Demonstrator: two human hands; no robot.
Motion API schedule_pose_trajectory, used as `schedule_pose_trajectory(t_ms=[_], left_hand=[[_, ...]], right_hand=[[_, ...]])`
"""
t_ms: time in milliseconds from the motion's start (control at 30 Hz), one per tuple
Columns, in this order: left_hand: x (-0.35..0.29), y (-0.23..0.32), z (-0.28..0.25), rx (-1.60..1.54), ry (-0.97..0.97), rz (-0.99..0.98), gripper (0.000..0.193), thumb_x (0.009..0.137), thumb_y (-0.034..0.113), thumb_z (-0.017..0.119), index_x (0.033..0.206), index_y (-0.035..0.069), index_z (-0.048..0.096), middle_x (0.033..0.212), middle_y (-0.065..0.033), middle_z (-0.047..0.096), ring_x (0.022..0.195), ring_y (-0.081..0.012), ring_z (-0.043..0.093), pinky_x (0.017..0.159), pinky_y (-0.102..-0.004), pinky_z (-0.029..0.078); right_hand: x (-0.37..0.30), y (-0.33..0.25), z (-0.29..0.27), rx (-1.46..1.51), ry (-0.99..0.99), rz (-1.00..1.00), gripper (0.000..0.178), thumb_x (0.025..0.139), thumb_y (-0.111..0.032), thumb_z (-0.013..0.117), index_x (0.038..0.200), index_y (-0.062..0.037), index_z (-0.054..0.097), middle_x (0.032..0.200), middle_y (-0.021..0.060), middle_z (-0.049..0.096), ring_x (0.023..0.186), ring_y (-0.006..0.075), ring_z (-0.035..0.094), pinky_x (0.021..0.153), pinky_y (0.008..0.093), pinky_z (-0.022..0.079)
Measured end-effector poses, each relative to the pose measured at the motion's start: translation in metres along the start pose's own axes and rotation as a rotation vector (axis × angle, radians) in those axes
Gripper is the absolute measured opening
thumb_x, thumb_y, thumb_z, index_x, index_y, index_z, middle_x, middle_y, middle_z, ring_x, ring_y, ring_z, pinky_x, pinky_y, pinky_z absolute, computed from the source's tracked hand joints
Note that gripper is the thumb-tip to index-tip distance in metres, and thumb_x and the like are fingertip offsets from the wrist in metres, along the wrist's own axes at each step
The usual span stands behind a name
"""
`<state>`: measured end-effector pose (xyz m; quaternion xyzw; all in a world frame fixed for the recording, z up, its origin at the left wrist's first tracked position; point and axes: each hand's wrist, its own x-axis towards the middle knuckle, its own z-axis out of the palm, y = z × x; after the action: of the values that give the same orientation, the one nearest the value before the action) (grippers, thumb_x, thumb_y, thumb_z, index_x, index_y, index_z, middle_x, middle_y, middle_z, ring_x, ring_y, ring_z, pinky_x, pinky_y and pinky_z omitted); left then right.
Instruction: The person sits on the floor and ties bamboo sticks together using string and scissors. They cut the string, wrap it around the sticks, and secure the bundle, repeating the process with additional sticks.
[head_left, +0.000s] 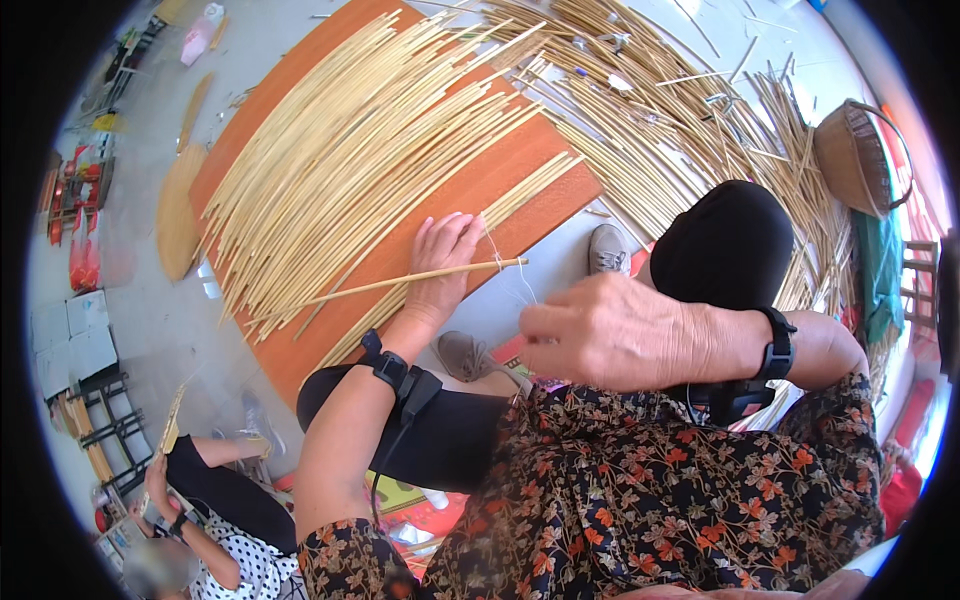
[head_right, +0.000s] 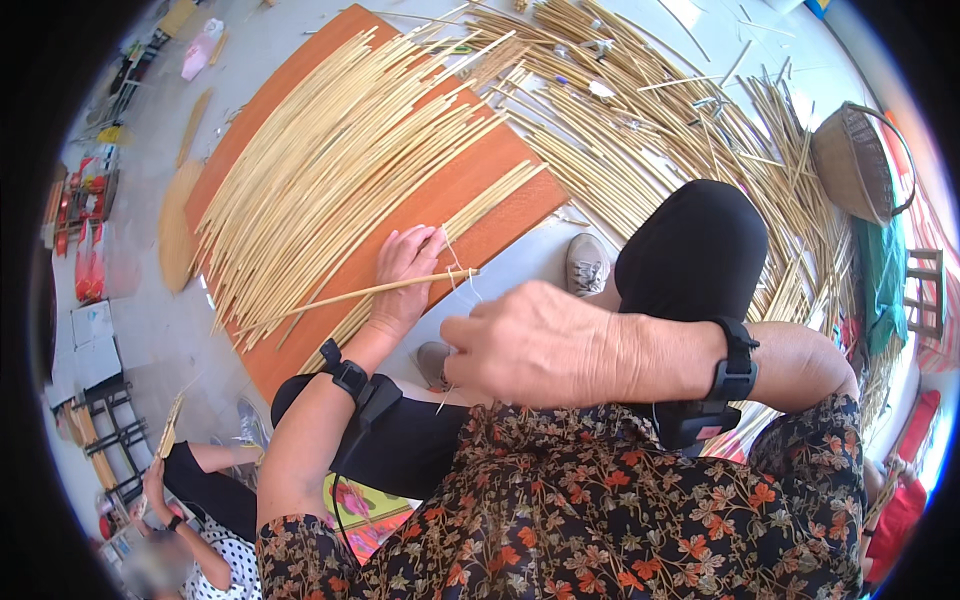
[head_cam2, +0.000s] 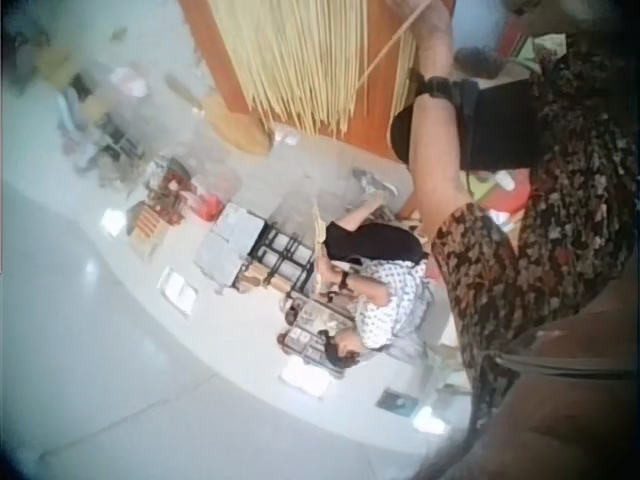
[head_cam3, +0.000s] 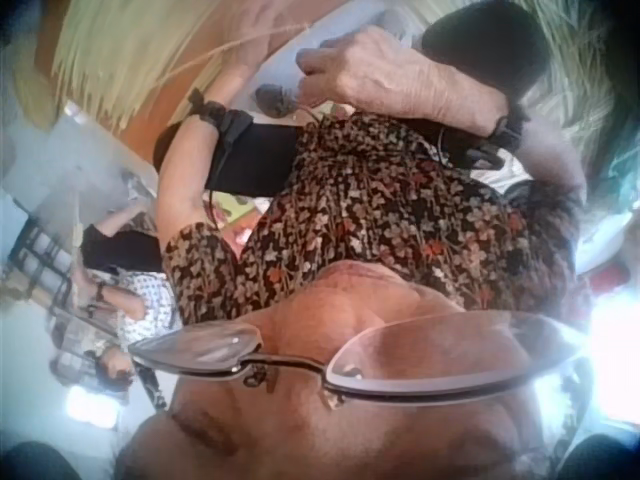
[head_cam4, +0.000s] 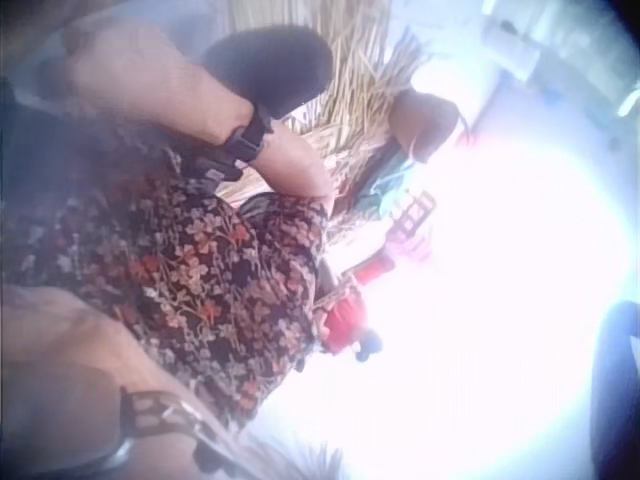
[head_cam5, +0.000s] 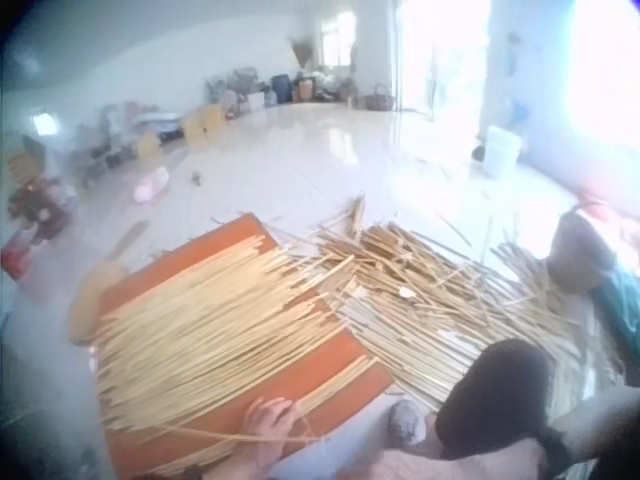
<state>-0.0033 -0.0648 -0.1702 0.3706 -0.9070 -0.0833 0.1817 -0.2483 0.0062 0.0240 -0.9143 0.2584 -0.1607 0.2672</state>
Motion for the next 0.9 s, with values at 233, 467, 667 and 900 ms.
schedule_pose_trajectory(t_ms=[233, 467, 667, 900], left_hand=[[0.014, 0.002, -0.028, -0.189, -0.154, -0.061, 0.046, 0.088, 0.007, 0.068, 0.134, 0.009, 0.060, 0.126, -0.0094, 0.058, 0.126, -0.0282, 0.054, 0.113, -0.0488, 0.037], [0.007, -0.023, -0.049, -0.261, -0.273, -0.065, 0.046, 0.086, 0.011, 0.074, 0.131, 0.005, 0.065, 0.140, -0.0129, 0.059, 0.129, -0.0308, 0.056, 0.112, -0.0387, 0.044], [0.014, -0.036, -0.063, -0.343, -0.252, -0.284, 0.031, 0.092, 0.016, 0.069, 0.119, 0.003, 0.071, 0.124, -0.0150, 0.070, 0.113, -0.0314, 0.066, 0.100, -0.0381, 0.053], [0.006, -0.077, -0.086, -0.056, -0.022, -0.548, 0.011, 0.087, 0.019, 0.072, 0.091, 0.009, 0.073, 0.094, -0.0099, 0.071, 0.084, -0.0318, 0.068, 0.072, -0.0427, 0.055]], right_hand=[[-0.011, 0.003, -0.009, 0.254, 0.045, 0.081, 0.015, 0.083, -0.007, 0.067, 0.098, -0.0049, 0.068, 0.089, 0.0096, 0.062, 0.079, 0.0292, 0.067, 0.065, 0.0406, 0.056], [-0.067, 0.003, -0.022, 0.744, 0.748, 0.575, 0.018, 0.105, -0.007, 0.053, 0.108, 0.0035, 0.067, 0.084, 0.0058, 0.068, 0.077, 0.0145, 0.066, 0.077, 0.0279, 0.054], [-0.090, -0.010, -0.040, 1.329, 0.510, 0.203, 0.027, 0.102, -0.016, 0.059, 0.088, 0.0058, 0.068, 0.082, 0.0158, 0.068, 0.057, 0.0198, 0.065, 0.050, 0.0291, 0.049], [-0.035, -0.026, -0.025, 0.160, -0.110, 0.012, 0.009, 0.077, -0.004, 0.066, 0.084, 0.0019, 0.062, 0.104, 0.0134, 0.062, 0.072, 0.0283, 0.068, 0.054, 0.0378, 0.056]])
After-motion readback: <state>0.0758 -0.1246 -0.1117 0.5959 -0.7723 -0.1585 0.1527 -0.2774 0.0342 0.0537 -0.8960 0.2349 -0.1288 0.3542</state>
